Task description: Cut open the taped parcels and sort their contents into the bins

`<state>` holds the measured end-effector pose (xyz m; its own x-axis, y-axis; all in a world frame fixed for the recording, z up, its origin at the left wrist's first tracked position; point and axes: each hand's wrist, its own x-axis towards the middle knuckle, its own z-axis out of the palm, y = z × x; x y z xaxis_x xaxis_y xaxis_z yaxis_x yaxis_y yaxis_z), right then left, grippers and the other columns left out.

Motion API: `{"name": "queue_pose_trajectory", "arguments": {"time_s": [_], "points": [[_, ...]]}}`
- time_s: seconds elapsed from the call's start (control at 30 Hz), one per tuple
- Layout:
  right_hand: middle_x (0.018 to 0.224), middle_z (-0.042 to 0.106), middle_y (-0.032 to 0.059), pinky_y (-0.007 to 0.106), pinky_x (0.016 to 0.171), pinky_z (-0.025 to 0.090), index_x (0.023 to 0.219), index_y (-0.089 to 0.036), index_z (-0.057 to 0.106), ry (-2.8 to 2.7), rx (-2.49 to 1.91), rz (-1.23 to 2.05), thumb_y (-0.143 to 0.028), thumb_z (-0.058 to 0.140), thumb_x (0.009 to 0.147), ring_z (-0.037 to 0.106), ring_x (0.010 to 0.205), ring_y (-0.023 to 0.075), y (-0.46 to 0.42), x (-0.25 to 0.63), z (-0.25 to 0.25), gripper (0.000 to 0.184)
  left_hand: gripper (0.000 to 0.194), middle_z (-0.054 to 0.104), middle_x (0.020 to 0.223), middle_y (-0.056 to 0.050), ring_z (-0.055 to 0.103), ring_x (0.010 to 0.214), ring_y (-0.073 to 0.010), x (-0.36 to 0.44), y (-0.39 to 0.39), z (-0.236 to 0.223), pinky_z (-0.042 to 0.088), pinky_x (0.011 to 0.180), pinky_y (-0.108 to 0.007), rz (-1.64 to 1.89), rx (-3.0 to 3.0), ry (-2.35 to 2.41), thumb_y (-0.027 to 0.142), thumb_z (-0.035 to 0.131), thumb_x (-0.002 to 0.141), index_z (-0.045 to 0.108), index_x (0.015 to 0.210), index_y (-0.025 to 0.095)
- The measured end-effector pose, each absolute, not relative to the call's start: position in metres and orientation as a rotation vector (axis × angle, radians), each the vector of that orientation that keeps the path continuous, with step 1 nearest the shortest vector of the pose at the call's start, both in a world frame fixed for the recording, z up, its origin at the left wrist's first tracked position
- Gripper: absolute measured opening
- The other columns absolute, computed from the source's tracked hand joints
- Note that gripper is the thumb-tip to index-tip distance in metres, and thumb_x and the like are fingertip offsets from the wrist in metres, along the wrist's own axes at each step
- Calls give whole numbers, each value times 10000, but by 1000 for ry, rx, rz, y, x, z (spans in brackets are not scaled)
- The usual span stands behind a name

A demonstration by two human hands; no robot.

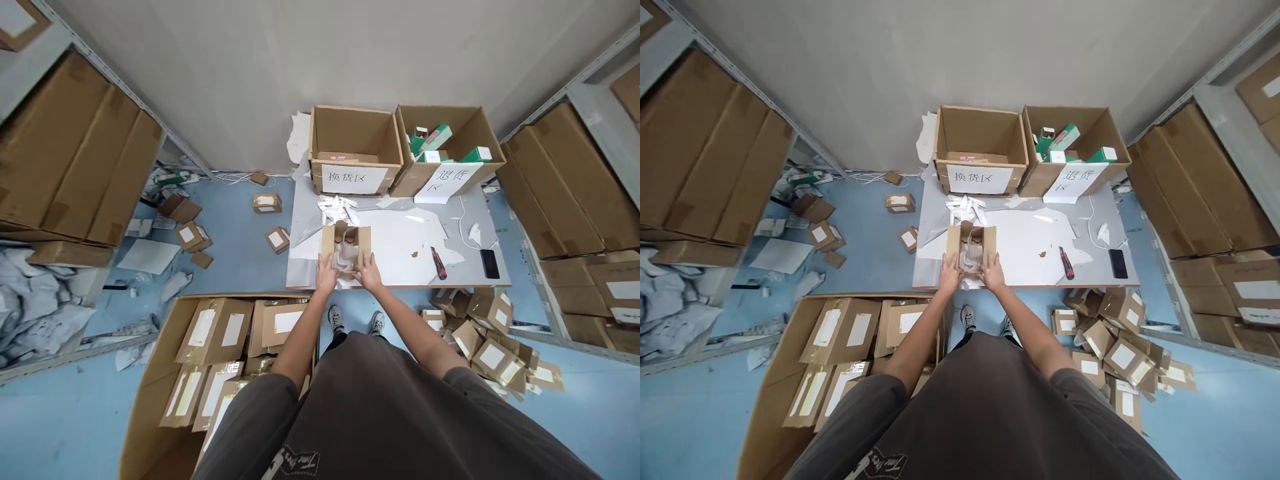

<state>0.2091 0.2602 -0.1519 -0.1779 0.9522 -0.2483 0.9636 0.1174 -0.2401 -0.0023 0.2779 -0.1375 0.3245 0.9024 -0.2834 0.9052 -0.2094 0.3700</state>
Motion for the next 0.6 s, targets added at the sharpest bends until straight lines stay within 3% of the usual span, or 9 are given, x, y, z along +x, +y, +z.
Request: {"name": "queue_pose_trajectory", "arguments": {"time_s": [0.13,0.3,0.6], "points": [[1763,310,193,702,1308,163,1098,-152,829,2487,1980,-528,-306,780,925,155,1657,452,252,228,-151,237,217,296,1793,-3,9,1697,-365,5,274,-131,351,1295,-585,82,2181,1572,256,631,995,842,1044,239],[1785,276,143,685,1290,262,1043,-167,825,2408,2264,-442,-246,740,952,97,1671,444,233,291,-112,147,231,281,1796,15,-20,1694,-375,71,282,-100,357,1303,-575,169,2328,1495,292,627,1015,850,1064,256],[1815,191,83,728,1258,272,1075,-188,824,1902,2796,-186,-261,687,972,20,1672,462,120,523,-30,186,260,227,1804,61,-50,1687,-410,346,256,-33,336,1292,-671,213,2634,979,350,768,935,837,1186,350]]}}
